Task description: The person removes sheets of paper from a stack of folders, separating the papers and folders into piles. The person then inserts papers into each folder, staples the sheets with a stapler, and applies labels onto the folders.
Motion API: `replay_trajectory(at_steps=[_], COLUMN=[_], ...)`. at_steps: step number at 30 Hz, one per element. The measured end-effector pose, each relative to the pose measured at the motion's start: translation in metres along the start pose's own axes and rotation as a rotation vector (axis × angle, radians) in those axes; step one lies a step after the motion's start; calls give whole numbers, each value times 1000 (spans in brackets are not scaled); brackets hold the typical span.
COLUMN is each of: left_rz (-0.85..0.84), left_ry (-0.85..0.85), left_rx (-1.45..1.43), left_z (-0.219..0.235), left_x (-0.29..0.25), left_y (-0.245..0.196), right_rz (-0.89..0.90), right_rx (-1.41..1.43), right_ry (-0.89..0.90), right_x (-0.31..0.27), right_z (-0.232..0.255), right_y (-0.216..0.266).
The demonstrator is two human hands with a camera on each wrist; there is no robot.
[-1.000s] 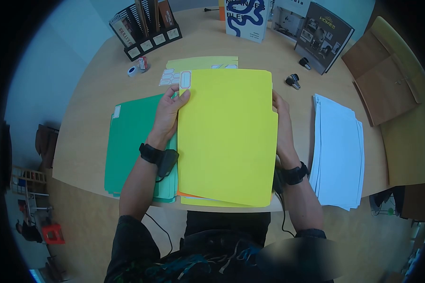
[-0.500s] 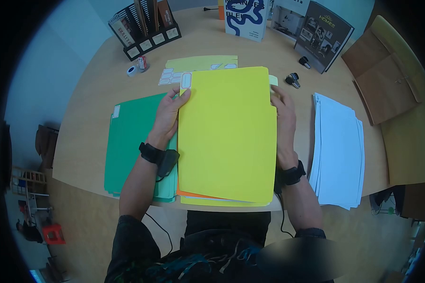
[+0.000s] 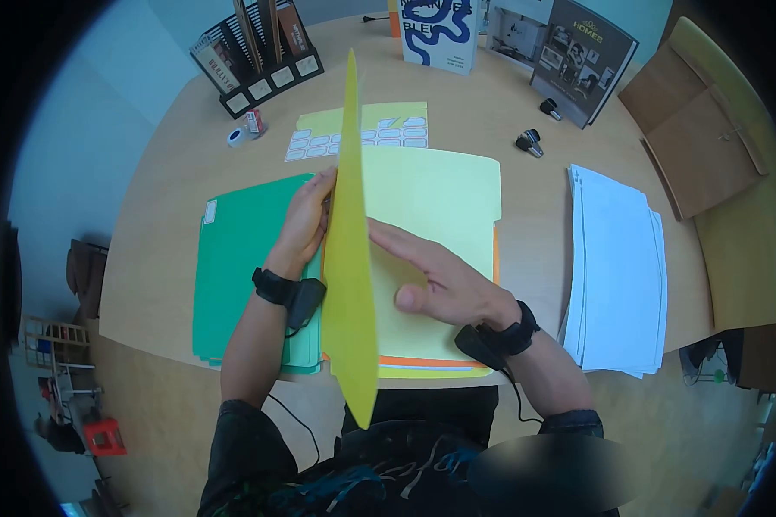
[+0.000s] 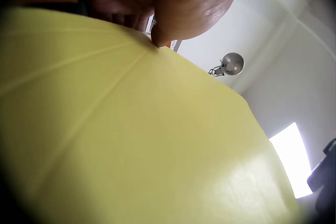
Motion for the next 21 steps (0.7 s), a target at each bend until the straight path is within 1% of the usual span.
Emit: replay_trajectory(at_steps=[2,3,5,6,8,9,11,12,14,15,17,18,19,20,21], left_rz=[-5,4,12,7,1,14,24,21,17,22,23,8,-9,-15,-11], left_ry=[8,-2,-13,-11,-9,1,11,-3,-15,-15,-16,23,61,64,80], left_rx=[-20,-19,-20,-23,-29,-41,-52,-45,-38,-38,-40,-89,-137,-136,-156], left_z=[-1,0,1,3,1,0,-4,-5,-6,-5,-4,-5,-6,-6,-6], left_x=[0,-1,-1,0,-1,-2,-6,-8,-9,-8,-7,-6,-6,-6,-5], left_y=[-1,-1,-1,0,-1,-2,-8,-10,-12,-11,-10,-10,-12,-15,-17], right_rz=[-225,-360,-320,-321,-417,-418,-529,-528,-523,-522,-577,-574,-578,-580,-574], right_rx=[389,484,638,637,600,599,494,493,283,282,104,103,106,108,104], right_ry=[-42,-232,-522,-522,-531,-530,-510,-511,-667,-668,-719,-718,-769,-821,-823], right_x=[-8,-16,-19,-18,-14,-17,-19,-21,-17,-18,-23,-25,-25,-26,-26], right_z=[5,7,18,25,48,56,63,63,65,66,73,75,78,81,83], right_y=[-6,-15,-12,-12,-16,-22,-32,-34,-24,-26,-36,-40,-42,-43,-43])
Point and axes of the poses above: each hand's wrist, its own x-axis towards the middle knuckle, its own z-axis out of the back of the hand, y = z × x, the point moved 3 cm from there along x, towards the middle knuckle, and after that the axes turned 3 degrees about -x, right-handed, at the moved point
